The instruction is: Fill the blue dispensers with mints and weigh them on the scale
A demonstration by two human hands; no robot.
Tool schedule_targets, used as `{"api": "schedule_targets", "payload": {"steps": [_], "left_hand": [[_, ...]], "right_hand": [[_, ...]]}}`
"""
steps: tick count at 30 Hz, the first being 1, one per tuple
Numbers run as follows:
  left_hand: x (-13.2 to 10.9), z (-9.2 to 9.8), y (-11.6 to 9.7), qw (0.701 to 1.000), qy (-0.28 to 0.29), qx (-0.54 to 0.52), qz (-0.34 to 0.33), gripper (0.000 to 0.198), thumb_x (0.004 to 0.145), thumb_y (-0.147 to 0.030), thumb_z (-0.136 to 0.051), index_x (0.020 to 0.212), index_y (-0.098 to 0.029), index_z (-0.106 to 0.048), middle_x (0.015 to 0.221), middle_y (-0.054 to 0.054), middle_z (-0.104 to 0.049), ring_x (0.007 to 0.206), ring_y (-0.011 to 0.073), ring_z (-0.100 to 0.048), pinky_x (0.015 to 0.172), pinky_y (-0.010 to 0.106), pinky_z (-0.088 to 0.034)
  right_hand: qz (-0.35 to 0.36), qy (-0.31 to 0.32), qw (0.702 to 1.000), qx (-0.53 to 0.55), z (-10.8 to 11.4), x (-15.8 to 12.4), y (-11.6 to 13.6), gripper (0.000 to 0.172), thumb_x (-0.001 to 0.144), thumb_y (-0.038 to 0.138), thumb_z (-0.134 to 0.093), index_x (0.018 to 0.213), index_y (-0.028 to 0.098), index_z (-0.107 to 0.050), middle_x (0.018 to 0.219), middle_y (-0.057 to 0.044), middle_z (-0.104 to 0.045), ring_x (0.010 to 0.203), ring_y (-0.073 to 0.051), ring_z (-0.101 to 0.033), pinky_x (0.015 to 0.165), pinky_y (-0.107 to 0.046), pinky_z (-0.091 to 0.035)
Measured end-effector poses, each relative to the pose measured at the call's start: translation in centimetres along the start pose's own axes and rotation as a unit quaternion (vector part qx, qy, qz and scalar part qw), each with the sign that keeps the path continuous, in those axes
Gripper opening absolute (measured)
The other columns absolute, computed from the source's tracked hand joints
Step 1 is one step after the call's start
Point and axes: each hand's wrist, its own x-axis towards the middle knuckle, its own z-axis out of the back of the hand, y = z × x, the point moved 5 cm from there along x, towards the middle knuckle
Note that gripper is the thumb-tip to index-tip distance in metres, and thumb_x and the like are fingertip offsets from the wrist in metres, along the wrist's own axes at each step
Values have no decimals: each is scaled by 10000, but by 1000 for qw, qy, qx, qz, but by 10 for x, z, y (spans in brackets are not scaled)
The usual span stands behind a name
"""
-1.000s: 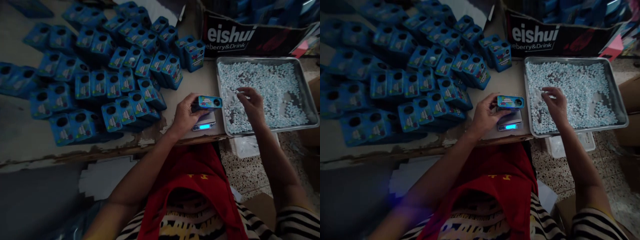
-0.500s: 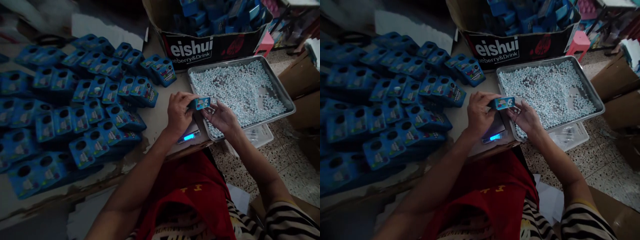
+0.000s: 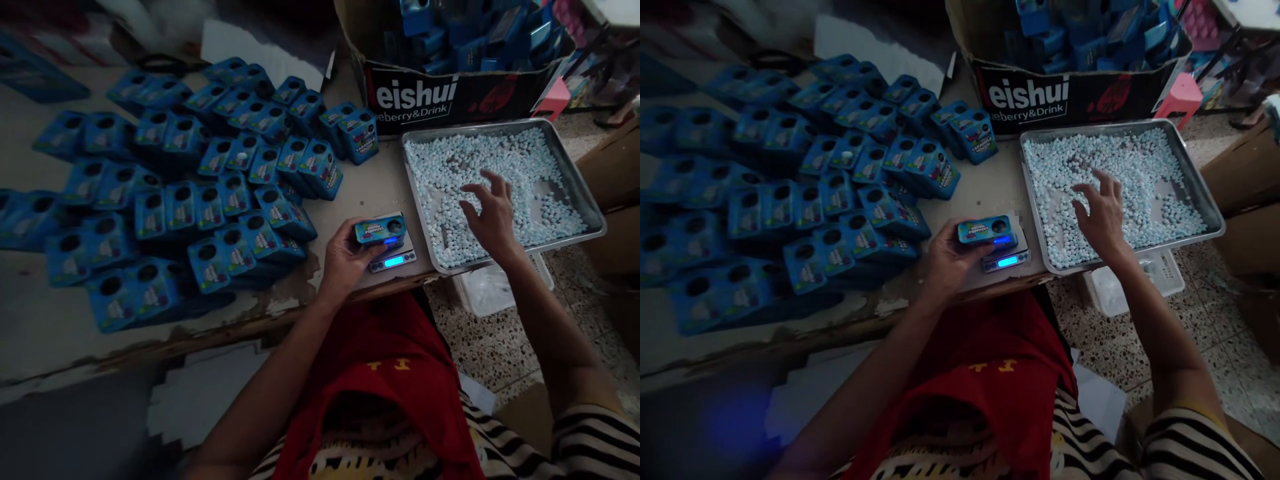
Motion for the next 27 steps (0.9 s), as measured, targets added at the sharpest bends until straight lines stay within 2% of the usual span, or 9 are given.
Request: {"api": "schedule_targets", "payload": {"steps": [2, 4, 6, 9, 13, 15, 19, 23, 27], "left_hand": [[-4, 8, -3, 1000, 2, 12, -21, 779, 659, -532, -1028, 1282, -224, -674, 1259, 83, -786, 1232, 279, -772, 1072, 412, -648], [-8, 21, -10, 999, -4, 33, -28, 802, 680, -538, -1017, 1335, -234, -667, 1301, 90, -779, 1301, 291, -754, 1123, 434, -627], [-14, 36, -18, 998, -22, 53, -22, 726, 719, -520, -1001, 1312, -240, -689, 1253, 82, -792, 1281, 286, -765, 1139, 458, -620], [-23, 54, -34, 995, -61, 73, -21, 581, 773, -502, -973, 1232, -248, -725, 1170, 69, -805, 1194, 263, -787, 1106, 464, -636], [-32, 65, -62, 988, -102, 102, -54, 442, 826, -488, -956, 1145, -256, -759, 1118, 54, -812, 1115, 247, -790, 1058, 451, -650], [-37, 67, -77, 982, -112, 128, -78, 381, 849, -464, -955, 1120, -263, -777, 1110, 42, -817, 1104, 237, -788, 1045, 440, -651], [-41, 70, -96, 968, -113, 188, -121, 262, 909, -391, -922, 1111, -272, -805, 1117, 24, -823, 1102, 220, -791, 1014, 405, -654], [-37, 67, -98, 952, -101, 229, -175, 249, 920, -365, -906, 1131, -276, -808, 1095, 15, -825, 1051, 217, -794, 945, 394, -666], [-34, 56, -100, 937, -68, 286, -188, 192, 982, -400, -839, 1158, -339, -792, 1135, 2, -821, 1099, 242, -790, 999, 431, -659]], "right_hand": [[17, 46, 999, 4, 0, -7, -10, 278, 1039, 420, -629, 1206, 269, -791, 1295, -156, -749, 1236, -387, -702, 1056, -597, -568], [28, 84, 996, -4, -4, -16, -18, 275, 999, 408, -686, 1185, 248, -811, 1150, -141, -772, 1088, -359, -727, 1024, -569, -583], [45, 95, 993, -55, -10, -23, -22, 314, 954, 394, -734, 1218, 246, -816, 1144, -147, -773, 1088, -376, -708, 1024, -583, -580], [64, 109, 983, -132, -28, -22, -19, 405, 917, 349, -733, 1301, 236, -800, 1239, -185, -756, 1171, -422, -671, 1000, -589, -581], [36, 155, 974, -160, -50, 1, -10, 315, 908, 250, -659, 1163, 192, -834, 1144, -193, -791, 1040, -387, -727, 886, -494, -576], [18, 163, 977, -133, -50, 14, -9, 249, 858, 239, -695, 1050, 200, -850, 1044, -149, -824, 955, -351, -753, 842, -443, -565], [-47, 126, 991, -4, -28, 28, -18, 154, 793, 242, -754, 908, 215, -853, 776, -56, -805, 775, -278, -760, 737, -365, -560], [-135, 147, 972, 122, -17, 20, -30, 130, 799, 286, -772, 859, 193, -841, 618, -7, -728, 562, -167, -671, 584, -268, -512], [-160, 146, 965, 145, -17, 9, -31, 144, 767, 312, -803, 821, 181, -831, 598, 1, -717, 524, -133, -638, 530, -229, -466]]}}
